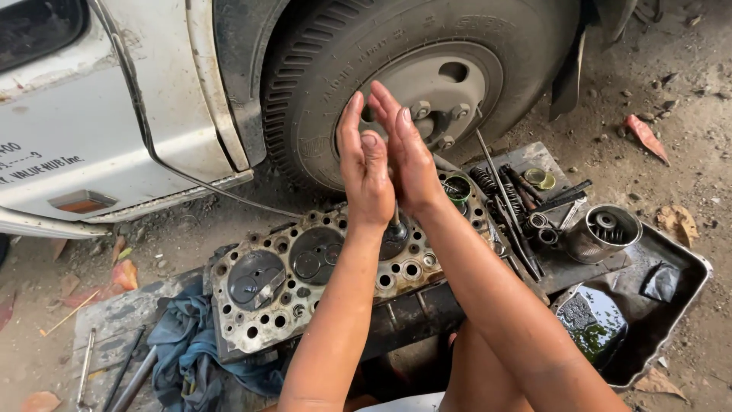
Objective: Manually lapping engine valves into a cylinder head by rotating the stems between palms
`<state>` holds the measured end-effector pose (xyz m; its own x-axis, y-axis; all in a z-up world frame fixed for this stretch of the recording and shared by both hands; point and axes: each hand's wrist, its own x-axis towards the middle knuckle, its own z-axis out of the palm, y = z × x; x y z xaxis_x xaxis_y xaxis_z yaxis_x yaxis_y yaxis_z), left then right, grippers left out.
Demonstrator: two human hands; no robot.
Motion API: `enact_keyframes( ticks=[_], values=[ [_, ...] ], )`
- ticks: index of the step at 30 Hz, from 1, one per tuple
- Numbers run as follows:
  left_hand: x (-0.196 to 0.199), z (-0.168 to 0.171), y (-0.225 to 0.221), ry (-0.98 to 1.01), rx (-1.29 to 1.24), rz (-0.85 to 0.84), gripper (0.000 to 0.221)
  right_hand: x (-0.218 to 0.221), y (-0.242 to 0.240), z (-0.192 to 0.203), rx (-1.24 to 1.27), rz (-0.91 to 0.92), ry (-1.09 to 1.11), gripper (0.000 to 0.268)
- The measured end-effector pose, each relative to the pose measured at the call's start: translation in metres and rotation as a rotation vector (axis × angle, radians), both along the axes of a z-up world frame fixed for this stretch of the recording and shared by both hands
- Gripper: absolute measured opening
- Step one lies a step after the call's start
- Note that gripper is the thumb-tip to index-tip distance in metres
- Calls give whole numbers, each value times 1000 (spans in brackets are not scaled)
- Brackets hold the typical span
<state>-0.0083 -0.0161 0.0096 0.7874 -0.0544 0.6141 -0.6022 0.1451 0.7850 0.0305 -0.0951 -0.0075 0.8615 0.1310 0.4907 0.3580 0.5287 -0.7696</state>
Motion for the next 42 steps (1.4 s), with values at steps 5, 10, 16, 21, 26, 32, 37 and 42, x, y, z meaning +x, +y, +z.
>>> enact_keyframes(
  ticks=[5,10,16,21,26,32,37,42],
  values=[
    [2,-9,-5,-10,-7,74,83,10,-1,7,-85,-103,-5,74],
    [37,-4,-4,-19,-11,170,81,-15,18,15,-130,-75,-50,78],
    [10,-2,-6,-65,-4,114,82,-16,4,9,-213,-122,-83,78],
    [-30,-6,-22,-134,20,-51,82,-17,10,11,-51,-92,-7,72],
    [-17,-9,-24,-207,4,-44,73,-25,7,15,-33,44,99,77],
    [-12,0,-26,-163,-53,-104,77,-12,-2,7,-30,-141,35,73],
    [8,14,-18,-143,-78,-72,79,-36,13,19,72,61,265,74],
    [-33,-8,-34,-106,-93,-66,80,-4,-4,5,-69,-88,82,70]
  ],
)
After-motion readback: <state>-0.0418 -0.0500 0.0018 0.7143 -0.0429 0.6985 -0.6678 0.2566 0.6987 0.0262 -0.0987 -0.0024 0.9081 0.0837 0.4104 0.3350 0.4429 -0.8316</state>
